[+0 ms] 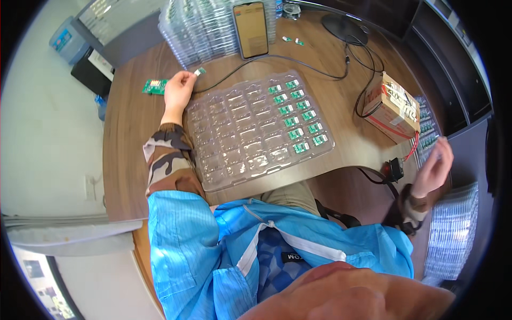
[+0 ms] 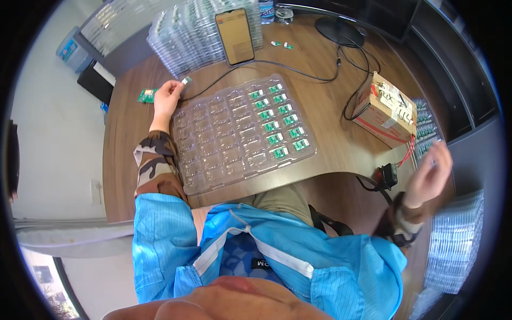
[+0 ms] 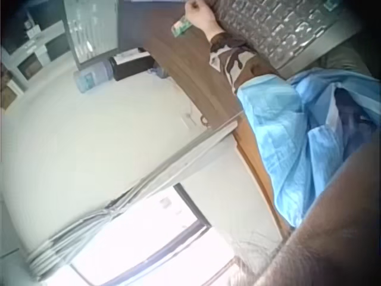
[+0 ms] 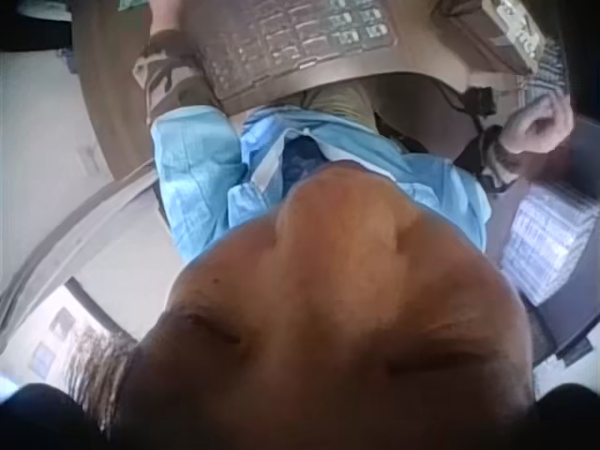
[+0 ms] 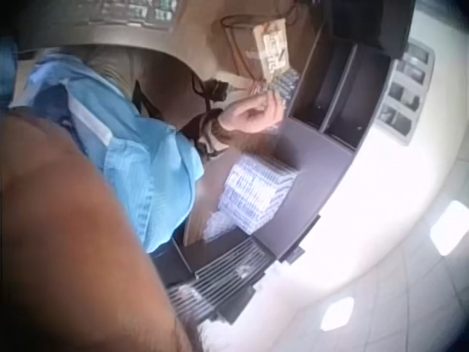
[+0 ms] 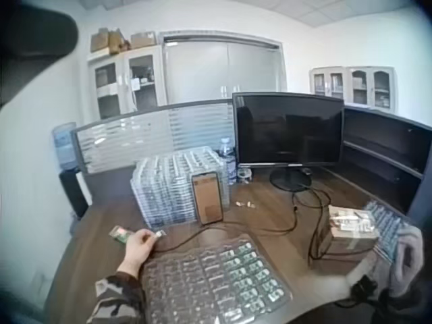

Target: Sort and place small electronic PCB components into a grid tray.

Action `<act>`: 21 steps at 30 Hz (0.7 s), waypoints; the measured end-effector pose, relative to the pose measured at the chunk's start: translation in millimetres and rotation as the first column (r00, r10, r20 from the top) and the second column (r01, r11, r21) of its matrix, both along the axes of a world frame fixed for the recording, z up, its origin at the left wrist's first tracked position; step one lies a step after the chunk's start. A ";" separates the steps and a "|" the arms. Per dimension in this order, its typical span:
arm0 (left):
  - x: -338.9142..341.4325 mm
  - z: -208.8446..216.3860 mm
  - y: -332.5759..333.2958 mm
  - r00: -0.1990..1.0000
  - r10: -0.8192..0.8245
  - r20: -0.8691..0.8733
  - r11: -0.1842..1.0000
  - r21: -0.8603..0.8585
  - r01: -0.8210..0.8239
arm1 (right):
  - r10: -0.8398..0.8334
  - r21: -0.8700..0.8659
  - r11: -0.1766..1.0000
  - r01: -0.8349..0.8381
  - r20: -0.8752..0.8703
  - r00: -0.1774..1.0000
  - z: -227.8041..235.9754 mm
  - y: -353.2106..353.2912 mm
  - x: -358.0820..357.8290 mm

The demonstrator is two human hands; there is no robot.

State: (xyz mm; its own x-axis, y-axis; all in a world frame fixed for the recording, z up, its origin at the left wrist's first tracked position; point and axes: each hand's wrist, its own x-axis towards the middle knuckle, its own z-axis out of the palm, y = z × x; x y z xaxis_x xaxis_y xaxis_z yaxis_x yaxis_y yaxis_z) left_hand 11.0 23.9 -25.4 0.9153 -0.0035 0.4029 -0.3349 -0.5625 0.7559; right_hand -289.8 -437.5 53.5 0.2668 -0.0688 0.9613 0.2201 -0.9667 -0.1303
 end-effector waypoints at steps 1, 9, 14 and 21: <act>1.7 -3.8 3.7 1.000 0.018 -0.019 1.000 0.013 -0.018 | 0.156 -0.086 0.984 -0.159 -0.033 0.987 6.1 33.8 11.0; -1.3 2.8 -6.9 0.999 0.047 0.007 0.995 0.089 -0.048 | 0.632 0.296 0.773 -0.561 -0.433 0.643 -10.0 133.4 160.1; -3.1 6.0 -11.2 0.998 0.057 -0.025 0.995 0.088 -0.055 | 0.767 0.625 0.634 -0.455 -0.437 0.469 -68.5 118.7 189.4; -3.6 5.8 -8.8 0.998 0.055 -0.015 0.994 0.093 -0.054 | 0.802 0.664 0.597 -0.450 -0.493 0.337 -63.4 130.4 178.8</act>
State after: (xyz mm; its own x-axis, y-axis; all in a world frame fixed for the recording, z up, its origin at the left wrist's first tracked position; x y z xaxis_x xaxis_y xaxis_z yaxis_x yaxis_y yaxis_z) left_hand 7.3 15.1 -19.6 0.9219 0.0100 0.3873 -0.2892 -0.6474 0.7052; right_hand -111.0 -307.1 -10.0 0.9157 0.1713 0.3636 0.4019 -0.4008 -0.8233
